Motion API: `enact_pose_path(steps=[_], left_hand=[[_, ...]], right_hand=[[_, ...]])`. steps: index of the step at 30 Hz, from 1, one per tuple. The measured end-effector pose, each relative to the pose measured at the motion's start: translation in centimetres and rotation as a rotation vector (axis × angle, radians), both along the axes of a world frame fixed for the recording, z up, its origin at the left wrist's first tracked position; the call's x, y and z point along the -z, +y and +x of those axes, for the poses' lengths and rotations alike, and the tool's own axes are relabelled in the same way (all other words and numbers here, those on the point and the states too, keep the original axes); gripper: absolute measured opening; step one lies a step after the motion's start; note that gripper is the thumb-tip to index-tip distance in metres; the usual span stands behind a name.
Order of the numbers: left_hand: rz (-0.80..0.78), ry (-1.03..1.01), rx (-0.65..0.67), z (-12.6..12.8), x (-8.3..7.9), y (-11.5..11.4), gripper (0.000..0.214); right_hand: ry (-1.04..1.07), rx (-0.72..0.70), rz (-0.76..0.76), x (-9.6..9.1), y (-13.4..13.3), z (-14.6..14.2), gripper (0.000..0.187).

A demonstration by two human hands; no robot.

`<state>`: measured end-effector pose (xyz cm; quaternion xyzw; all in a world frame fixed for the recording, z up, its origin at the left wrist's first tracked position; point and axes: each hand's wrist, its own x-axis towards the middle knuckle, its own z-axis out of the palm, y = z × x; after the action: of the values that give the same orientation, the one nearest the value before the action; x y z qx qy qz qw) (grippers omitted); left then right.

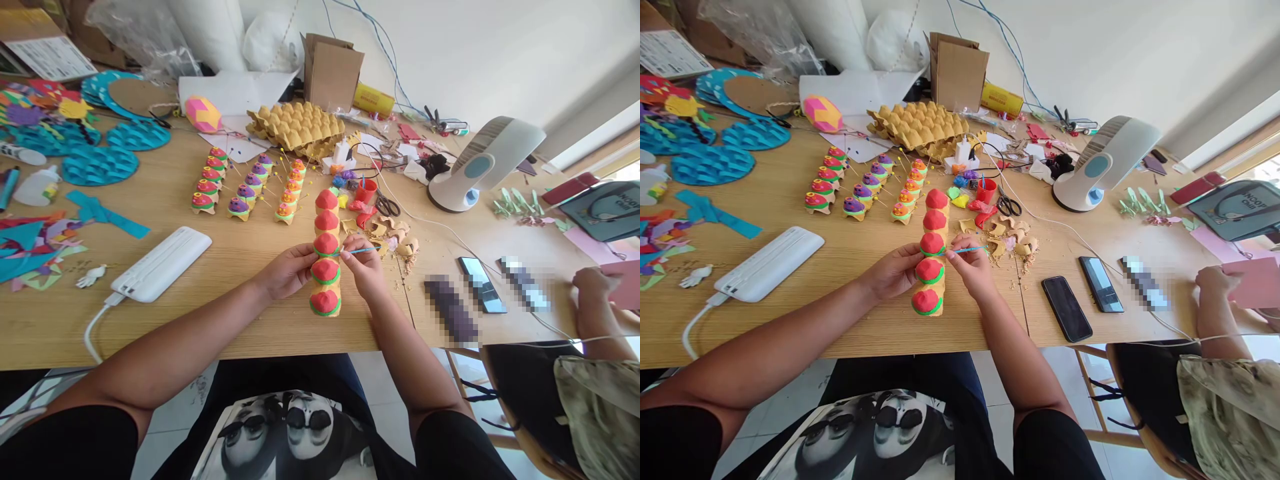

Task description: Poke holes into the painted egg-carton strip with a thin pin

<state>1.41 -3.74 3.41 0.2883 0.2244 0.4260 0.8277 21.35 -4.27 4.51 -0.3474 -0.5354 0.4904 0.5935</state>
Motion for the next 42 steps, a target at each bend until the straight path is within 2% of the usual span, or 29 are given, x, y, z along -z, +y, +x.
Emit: enact_pose_path(steps=[5,15,27,34,42], left_hand=[[-0.010,0.006,-0.020,0.03,-0.07,-0.04,0.025],[0.005,0.010,-0.005,0.09,-0.10,-0.13,0.020],[-0.018,-0.022,0.017,-0.02,-0.08,-0.08,0.020],[-0.030,-0.027,0.029,-0.08,-0.11,-0.09,0.018],[-0.002,-0.033,0.028,0.09,-0.59,-0.19,0.020]], right_hand=[[0.025,-0.001,0.004,0.63,0.16,0.22,0.029],[-0.080,0.026,0.018,0.72,0.12,0.18,0.030],[-0.260,0.172,0.137,1.01,0.21,0.31,0.025],[-0.223,0.142,0.102,0.88,0.15,0.23,0.028],[-0.040,0.030,0.007,0.51,-0.10,0.25,0.033]])
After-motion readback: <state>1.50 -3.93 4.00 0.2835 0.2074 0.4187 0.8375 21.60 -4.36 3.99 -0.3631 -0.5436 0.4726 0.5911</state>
